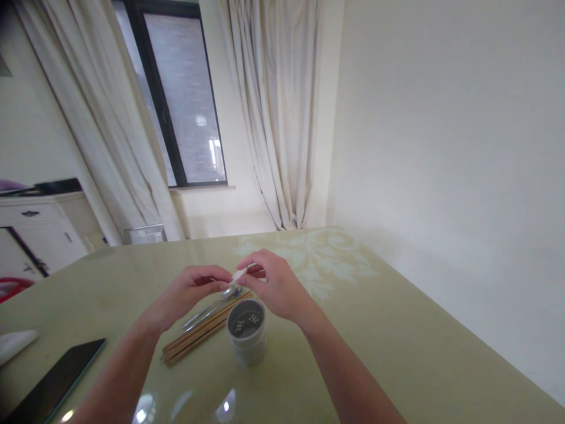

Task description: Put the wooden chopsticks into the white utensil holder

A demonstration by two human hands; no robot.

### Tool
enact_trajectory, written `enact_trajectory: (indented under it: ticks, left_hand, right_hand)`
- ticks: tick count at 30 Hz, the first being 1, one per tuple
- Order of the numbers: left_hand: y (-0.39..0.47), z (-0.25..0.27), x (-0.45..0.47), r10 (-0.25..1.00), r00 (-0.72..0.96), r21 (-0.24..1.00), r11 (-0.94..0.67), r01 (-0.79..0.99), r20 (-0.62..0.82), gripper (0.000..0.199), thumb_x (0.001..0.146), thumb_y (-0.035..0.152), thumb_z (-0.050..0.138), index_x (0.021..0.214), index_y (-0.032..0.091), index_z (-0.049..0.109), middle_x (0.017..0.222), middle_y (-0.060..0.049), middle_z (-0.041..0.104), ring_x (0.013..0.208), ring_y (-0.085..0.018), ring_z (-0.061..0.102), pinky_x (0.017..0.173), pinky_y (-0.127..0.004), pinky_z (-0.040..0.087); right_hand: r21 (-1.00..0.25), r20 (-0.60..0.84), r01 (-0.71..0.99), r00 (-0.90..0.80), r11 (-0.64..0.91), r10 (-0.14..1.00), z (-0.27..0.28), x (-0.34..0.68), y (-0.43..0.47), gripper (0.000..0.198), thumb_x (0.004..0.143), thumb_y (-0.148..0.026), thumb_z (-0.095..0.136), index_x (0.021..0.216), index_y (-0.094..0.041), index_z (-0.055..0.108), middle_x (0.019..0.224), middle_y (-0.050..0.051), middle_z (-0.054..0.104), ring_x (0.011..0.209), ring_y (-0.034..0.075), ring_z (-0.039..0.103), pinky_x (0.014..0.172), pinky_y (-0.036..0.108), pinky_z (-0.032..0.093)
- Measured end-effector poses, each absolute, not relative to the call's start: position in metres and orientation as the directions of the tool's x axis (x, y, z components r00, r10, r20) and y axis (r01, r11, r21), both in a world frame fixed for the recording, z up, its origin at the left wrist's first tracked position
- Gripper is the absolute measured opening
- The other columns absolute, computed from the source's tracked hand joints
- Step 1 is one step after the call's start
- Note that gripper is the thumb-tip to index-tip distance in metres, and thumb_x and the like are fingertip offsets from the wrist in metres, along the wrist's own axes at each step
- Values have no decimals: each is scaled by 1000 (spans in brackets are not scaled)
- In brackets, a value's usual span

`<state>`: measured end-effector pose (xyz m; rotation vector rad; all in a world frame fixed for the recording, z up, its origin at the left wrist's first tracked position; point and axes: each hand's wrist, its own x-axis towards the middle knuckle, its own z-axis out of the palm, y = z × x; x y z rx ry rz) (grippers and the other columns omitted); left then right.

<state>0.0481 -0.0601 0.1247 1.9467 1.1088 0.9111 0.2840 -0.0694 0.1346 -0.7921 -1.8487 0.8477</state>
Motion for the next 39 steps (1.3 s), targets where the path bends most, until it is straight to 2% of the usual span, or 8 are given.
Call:
enact_trajectory:
  ticks: [4,7,10,17,28,39]
  left_hand:
    - [-33,92,24,946,226,728,-323,605,232,23,84,37,69,90,23,85,97,-5,84,94,-26,75,89,-33,55]
    - [-17,62,7,990,-4,573,-80,816,143,21,86,30,67,92,22,85,95,-6,85,92,-26,75,84,-32,52]
    - [-11,39,-4,987,-133,495,69,866,94,19,87,23,67,91,19,85,96,-11,84,93,-28,75,81,-33,49]
    - [-8,21,-14,986,-163,523,116,844,45,15,86,21,68,86,17,83,94,-10,84,92,-24,76,79,-28,49]
    - [-7,9,-17,988,-154,572,118,812,15,18,83,25,65,83,17,82,87,-7,83,88,-24,76,80,-28,51]
    - [-4,2,-17,990,-142,566,108,818,15,20,86,24,64,88,15,81,91,-9,83,90,-23,76,81,-27,51]
  right_hand:
    - [-784,484,252,-325,567,813,126,279,-68,39,90,-27,78,127,-24,67,131,8,66,110,21,72,97,39,59]
    - [-760,477,314,-327,570,816,127,278,-69,35,92,-28,77,125,-24,68,128,7,68,108,20,71,92,37,59]
    - [-739,481,340,-338,582,809,128,277,-70,27,93,-29,76,118,-23,70,121,6,70,103,19,70,86,34,59]
    - [-720,500,358,-326,595,802,129,276,-71,21,93,-28,75,113,-22,72,117,6,70,98,18,70,81,32,58]
    - [-715,492,381,-322,586,809,129,276,-72,19,95,-31,73,111,-22,73,114,6,71,96,18,70,81,32,58]
    - [-714,504,372,-316,593,804,130,276,-72,17,94,-30,74,108,-20,74,111,6,71,93,17,70,79,30,57]
